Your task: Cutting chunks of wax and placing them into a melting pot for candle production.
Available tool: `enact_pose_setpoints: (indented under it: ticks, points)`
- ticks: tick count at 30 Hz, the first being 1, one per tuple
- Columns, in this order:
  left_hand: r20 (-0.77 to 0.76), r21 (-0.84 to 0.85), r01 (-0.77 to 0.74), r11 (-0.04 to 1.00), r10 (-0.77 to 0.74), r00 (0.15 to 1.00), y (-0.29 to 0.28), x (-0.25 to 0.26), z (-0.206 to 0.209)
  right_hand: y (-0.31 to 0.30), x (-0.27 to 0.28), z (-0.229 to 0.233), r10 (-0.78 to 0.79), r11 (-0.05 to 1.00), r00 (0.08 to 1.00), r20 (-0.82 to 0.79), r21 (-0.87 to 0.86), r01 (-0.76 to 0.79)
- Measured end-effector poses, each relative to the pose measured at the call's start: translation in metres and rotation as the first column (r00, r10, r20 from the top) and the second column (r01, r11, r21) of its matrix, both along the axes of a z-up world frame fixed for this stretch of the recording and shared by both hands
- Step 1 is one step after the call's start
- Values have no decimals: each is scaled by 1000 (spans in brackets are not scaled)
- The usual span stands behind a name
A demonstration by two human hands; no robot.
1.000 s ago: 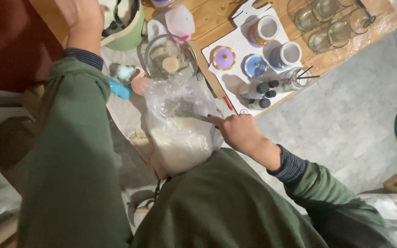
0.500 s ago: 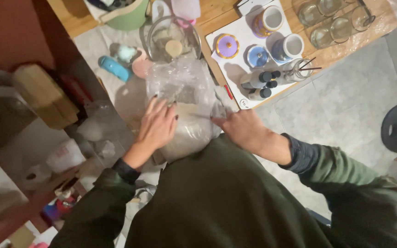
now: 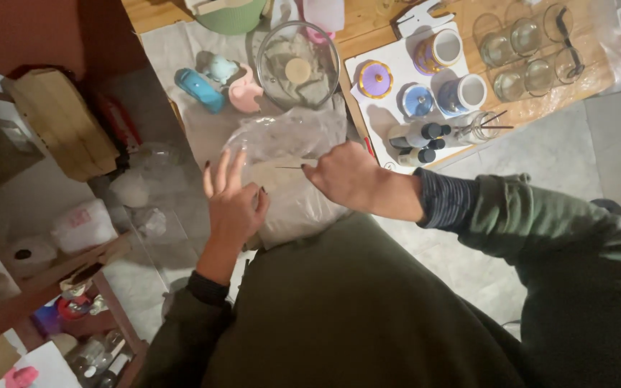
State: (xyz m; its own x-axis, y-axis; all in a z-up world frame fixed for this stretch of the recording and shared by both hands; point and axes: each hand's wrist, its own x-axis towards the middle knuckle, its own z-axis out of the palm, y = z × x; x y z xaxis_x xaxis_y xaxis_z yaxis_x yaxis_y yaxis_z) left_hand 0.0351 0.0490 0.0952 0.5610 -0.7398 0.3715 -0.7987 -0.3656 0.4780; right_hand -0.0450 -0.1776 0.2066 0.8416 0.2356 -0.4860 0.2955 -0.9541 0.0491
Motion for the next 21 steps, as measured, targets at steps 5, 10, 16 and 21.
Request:
enact_pose_setpoints:
  ticks: [5,10,16,21]
  points:
    - [-14,-10,-124,992,124,992,10,-10,-19,6,23,-14,111,994,994,-23,-3,-111]
    - [-119,-181,-201,963,181,976,15,-14,-30,16,37,-10,174,984,984,-49,-33,-176]
    - [-665,-619,-399,676,-182,724,0,-29,-75,24,44,-27,304,952,951,-51,-26,-306]
    - [-854,-426,-490,761,-158,496,-14,-50,-128,47,58,-44,349,937,934,-83,23,-348]
